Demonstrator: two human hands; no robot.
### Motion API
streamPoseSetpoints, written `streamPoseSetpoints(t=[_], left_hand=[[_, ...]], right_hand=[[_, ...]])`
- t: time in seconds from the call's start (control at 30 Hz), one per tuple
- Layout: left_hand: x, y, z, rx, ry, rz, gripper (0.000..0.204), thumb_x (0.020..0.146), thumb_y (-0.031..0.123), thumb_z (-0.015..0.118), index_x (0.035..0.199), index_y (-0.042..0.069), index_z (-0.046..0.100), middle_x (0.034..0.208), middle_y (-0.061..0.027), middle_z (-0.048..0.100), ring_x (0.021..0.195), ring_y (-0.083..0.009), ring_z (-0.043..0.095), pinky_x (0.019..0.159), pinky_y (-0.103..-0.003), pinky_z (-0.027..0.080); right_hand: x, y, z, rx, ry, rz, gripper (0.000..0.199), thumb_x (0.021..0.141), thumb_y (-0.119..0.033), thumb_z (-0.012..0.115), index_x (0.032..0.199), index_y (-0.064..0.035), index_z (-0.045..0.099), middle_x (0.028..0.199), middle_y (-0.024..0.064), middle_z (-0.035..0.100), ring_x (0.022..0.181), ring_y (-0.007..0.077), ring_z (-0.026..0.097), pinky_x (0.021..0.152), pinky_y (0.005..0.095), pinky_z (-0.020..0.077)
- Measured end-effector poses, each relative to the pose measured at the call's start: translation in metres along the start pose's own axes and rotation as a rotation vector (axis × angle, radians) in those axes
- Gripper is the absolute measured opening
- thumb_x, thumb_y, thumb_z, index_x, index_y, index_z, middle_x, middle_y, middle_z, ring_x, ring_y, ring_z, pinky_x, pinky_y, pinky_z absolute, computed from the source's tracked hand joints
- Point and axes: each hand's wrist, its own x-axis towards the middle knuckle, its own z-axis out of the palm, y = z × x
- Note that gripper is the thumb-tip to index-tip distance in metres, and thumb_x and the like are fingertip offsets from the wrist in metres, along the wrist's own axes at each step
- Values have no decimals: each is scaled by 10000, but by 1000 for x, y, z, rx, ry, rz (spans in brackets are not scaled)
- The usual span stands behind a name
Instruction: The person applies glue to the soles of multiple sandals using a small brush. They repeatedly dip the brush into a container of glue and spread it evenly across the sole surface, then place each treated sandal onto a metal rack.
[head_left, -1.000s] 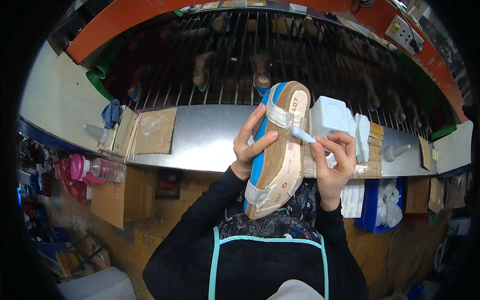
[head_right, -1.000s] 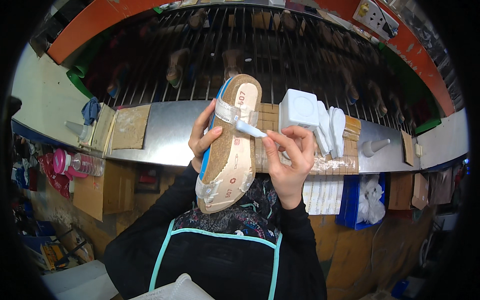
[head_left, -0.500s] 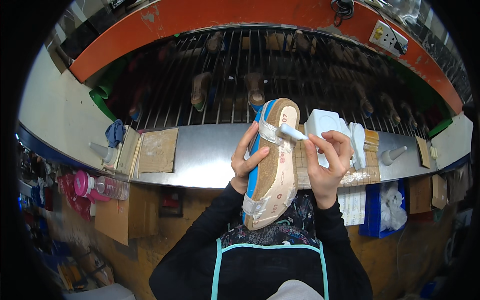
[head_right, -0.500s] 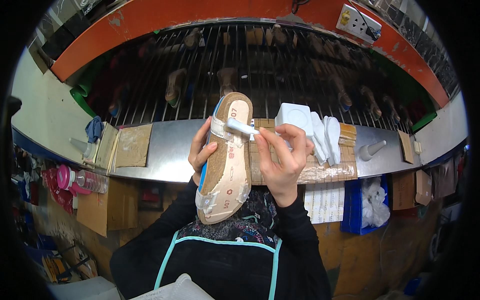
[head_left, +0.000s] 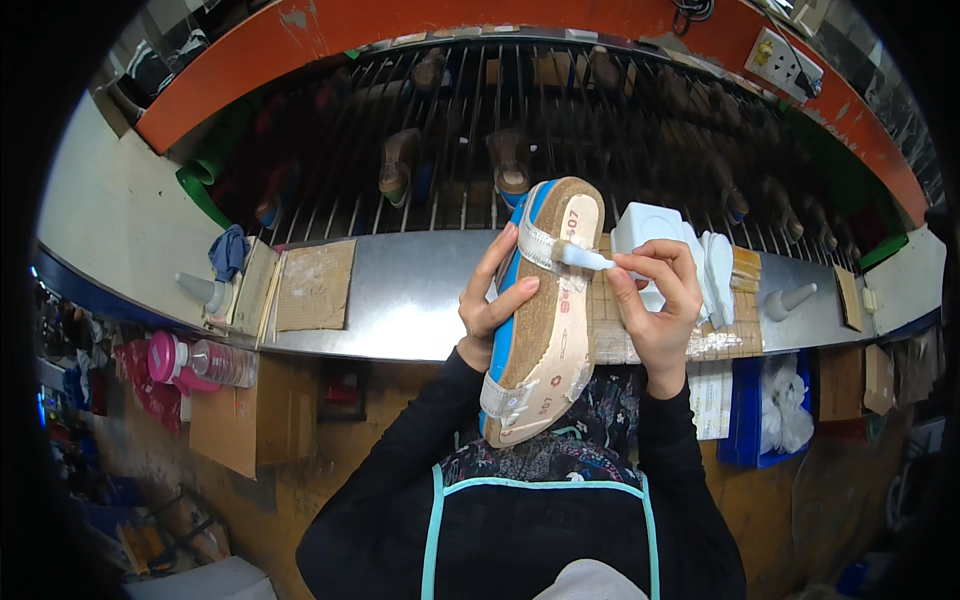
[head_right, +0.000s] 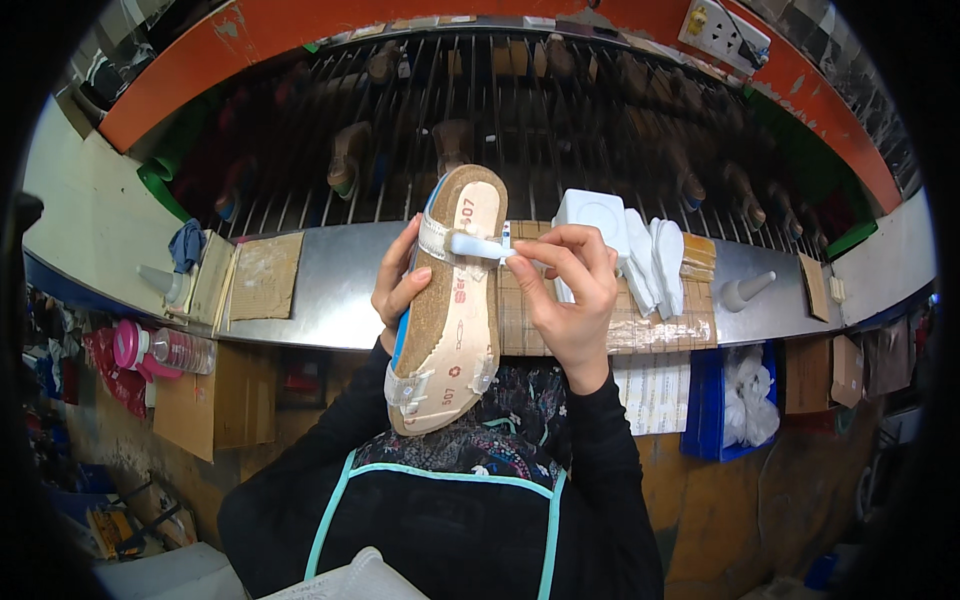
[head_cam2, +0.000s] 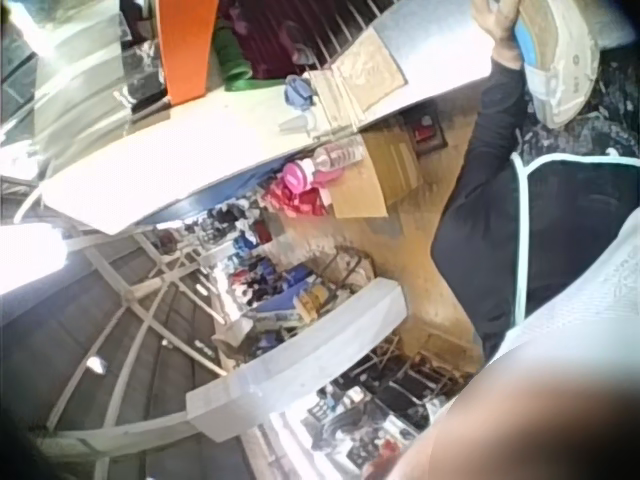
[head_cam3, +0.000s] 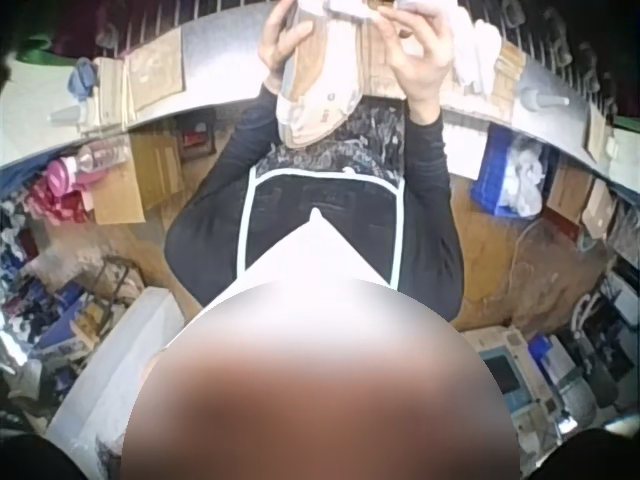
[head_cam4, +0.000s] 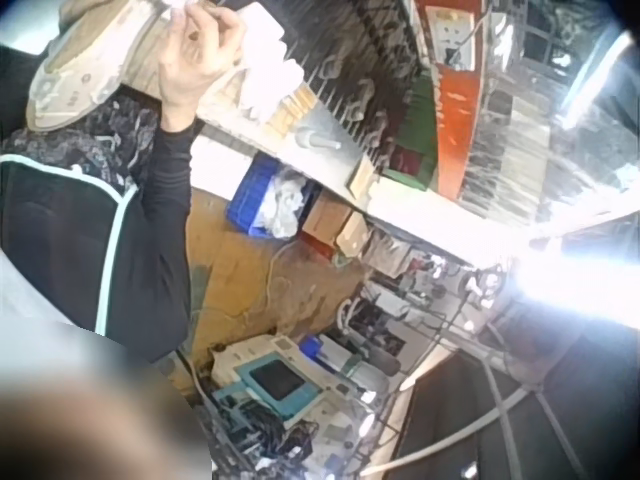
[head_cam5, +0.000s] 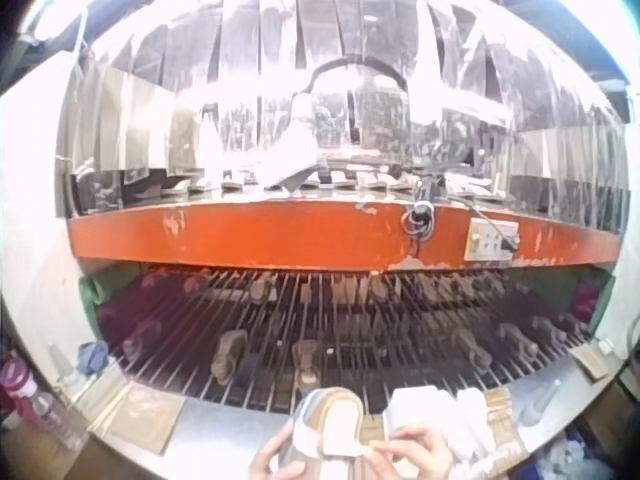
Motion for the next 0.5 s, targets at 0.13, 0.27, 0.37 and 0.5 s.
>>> streamPoseSetpoints(t=[0.13, 0.27, 0.37, 0.5], left_hand=[[1, -1, 0, -3, -7, -15, 453, 737, 140, 817, 1132, 221, 611, 1371, -240, 515, 1241, -430, 549, 995, -471, 522], [3, -3, 2, -4, 7, -18, 461, 734, 130, 818, 1137, 222, 614, 1377, -236, 510, 1247, -430, 544, 999, -468, 520], [5, -6, 3, -4, 10, -10, 464, 733, 122, 817, 1140, 221, 617, 1380, -235, 508, 1251, -428, 541, 1003, -467, 518], [6, -10, 4, -12, 16, -4, 461, 739, 119, 812, 1145, 220, 619, 1379, -233, 508, 1252, -424, 541, 1003, -466, 519]], right_hand=[[-6, 3, -5, 56, -52, 27, 151, 756, -65, 805, 899, -73, 757, 905, 26, 617, 725, 114, 531, 626, 248, 415], [-11, 3, -8, 76, -90, 51, 159, 750, -60, 805, 901, -71, 757, 897, 27, 615, 707, 112, 521, 630, 253, 410], [-14, 3, -8, 94, -94, 72, 162, 747, -61, 807, 900, -67, 756, 890, 28, 612, 691, 114, 514, 631, 257, 407], [-18, 1, -9, 106, -88, 56, 164, 744, -70, 811, 896, -57, 752, 886, 31, 613, 679, 118, 510, 631, 260, 409]])
